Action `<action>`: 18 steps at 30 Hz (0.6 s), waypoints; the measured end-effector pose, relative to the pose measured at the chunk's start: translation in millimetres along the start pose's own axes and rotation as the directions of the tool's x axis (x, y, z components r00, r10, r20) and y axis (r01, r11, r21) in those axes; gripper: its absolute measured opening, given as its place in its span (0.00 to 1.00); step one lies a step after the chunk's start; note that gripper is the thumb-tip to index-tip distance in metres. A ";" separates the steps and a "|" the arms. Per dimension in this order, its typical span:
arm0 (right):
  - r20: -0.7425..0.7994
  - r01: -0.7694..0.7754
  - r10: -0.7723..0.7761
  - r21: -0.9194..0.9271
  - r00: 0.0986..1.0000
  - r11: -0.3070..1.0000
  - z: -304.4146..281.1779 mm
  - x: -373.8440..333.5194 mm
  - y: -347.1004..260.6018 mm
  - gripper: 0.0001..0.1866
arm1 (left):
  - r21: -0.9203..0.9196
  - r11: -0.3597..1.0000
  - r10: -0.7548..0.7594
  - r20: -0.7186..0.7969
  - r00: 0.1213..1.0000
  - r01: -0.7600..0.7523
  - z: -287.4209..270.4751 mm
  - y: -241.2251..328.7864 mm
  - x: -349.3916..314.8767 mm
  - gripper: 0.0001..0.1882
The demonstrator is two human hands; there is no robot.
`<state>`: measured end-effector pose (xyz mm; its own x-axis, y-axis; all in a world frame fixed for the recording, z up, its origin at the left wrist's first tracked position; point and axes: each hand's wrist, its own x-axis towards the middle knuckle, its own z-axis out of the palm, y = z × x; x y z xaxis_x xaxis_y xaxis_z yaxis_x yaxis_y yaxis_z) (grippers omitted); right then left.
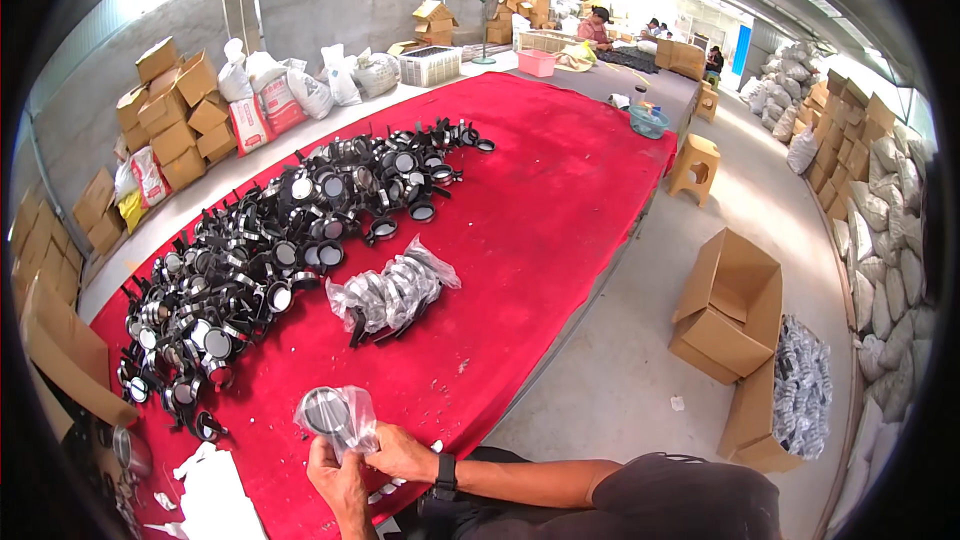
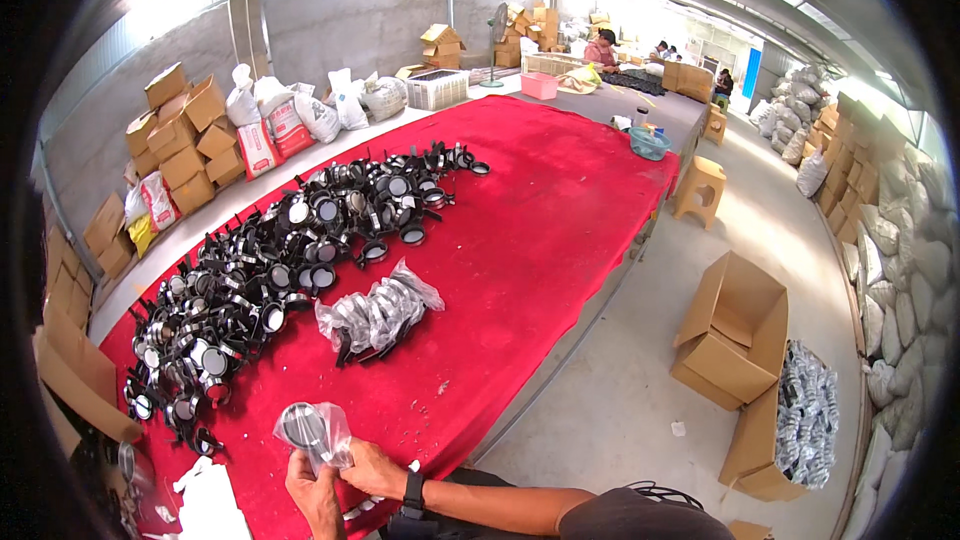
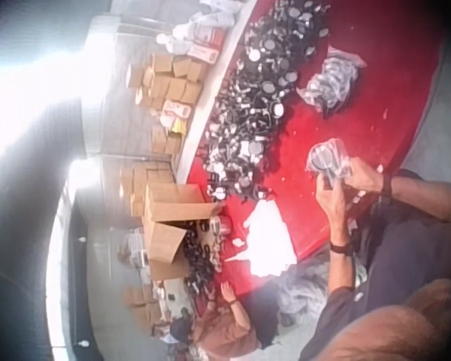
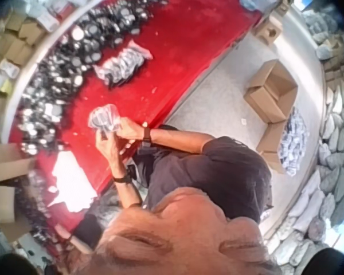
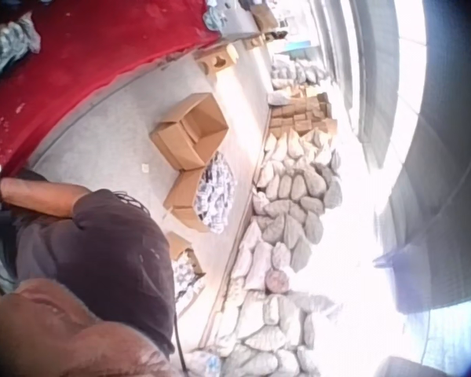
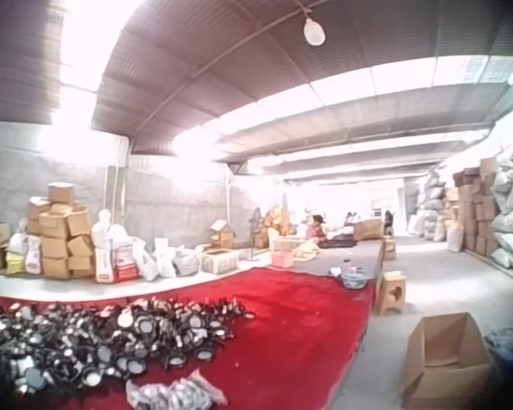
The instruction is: The person is packing small black plastic circular components into clear plastic bags.
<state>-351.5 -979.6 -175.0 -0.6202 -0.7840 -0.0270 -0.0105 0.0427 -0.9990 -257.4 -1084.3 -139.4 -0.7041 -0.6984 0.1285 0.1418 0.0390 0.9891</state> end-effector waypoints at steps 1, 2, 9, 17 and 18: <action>-0.058 0.131 -0.130 0.006 0.990 0.991 1.9 0.8 -6.3 0.19 | 0.040 0.999 0.019 -0.033 0.999 -0.017 -1.4 6.7 -1.2 0.17; -0.111 0.256 -0.253 0.013 0.961 0.967 2.6 5.2 -11.7 0.19 | 0.103 0.992 0.075 -0.066 0.995 -0.068 0.3 12.1 8.1 0.16; -0.286 0.218 -0.578 -0.729 0.764 0.649 -119.1 6.0 -18.4 0.12 | 0.571 0.810 0.270 -0.167 0.948 -0.130 -9.1 21.2 91.1 0.11; -0.348 0.151 -0.340 -0.471 0.874 0.869 -128.0 -13.8 22.2 0.07 | 0.845 0.494 0.322 0.039 0.946 -0.203 -44.4 57.8 176.3 0.14; -0.301 0.212 -0.455 -0.588 0.838 0.780 -129.8 -11.4 20.3 0.08 | 0.824 0.488 0.368 0.106 0.924 -0.289 -25.1 54.7 192.2 0.15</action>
<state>-446.4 -889.4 -190.5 -0.7512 -0.4900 0.4423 -0.6011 0.2310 -0.7650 -367.5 -1234.3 -62.4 -0.6723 -0.5550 0.4899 -0.3006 0.8094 0.5045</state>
